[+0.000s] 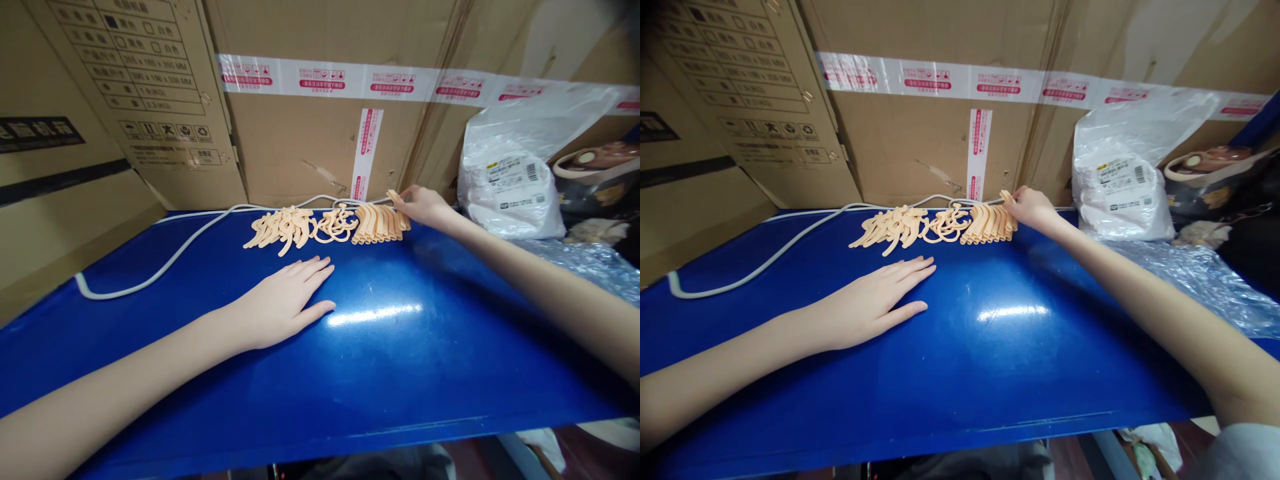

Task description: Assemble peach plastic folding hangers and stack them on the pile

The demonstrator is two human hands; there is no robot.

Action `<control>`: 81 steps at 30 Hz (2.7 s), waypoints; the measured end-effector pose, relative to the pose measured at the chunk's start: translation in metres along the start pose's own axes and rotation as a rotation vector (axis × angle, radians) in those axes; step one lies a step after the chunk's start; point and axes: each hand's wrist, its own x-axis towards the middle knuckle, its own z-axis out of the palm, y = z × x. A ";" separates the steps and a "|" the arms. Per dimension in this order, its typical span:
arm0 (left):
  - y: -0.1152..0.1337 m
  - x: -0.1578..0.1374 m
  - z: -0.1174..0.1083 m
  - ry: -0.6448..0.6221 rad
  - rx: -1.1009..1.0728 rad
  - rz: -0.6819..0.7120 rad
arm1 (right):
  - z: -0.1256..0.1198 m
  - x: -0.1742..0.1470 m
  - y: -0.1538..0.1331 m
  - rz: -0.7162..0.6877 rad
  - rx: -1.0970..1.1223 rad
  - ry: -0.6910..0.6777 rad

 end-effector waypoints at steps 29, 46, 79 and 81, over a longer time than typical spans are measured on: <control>-0.002 -0.001 -0.007 0.255 -0.167 -0.036 | 0.005 -0.134 -0.065 -1.129 -0.039 -0.088; -0.005 0.000 -0.005 0.196 -0.091 -0.006 | 0.012 -0.132 -0.035 -0.920 0.274 -0.223; 0.003 0.001 -0.010 0.126 -0.098 0.052 | 0.009 -0.131 -0.034 -0.924 0.347 -0.296; 0.003 0.001 -0.009 0.133 -0.092 0.049 | 0.008 -0.131 -0.033 -0.928 0.349 -0.296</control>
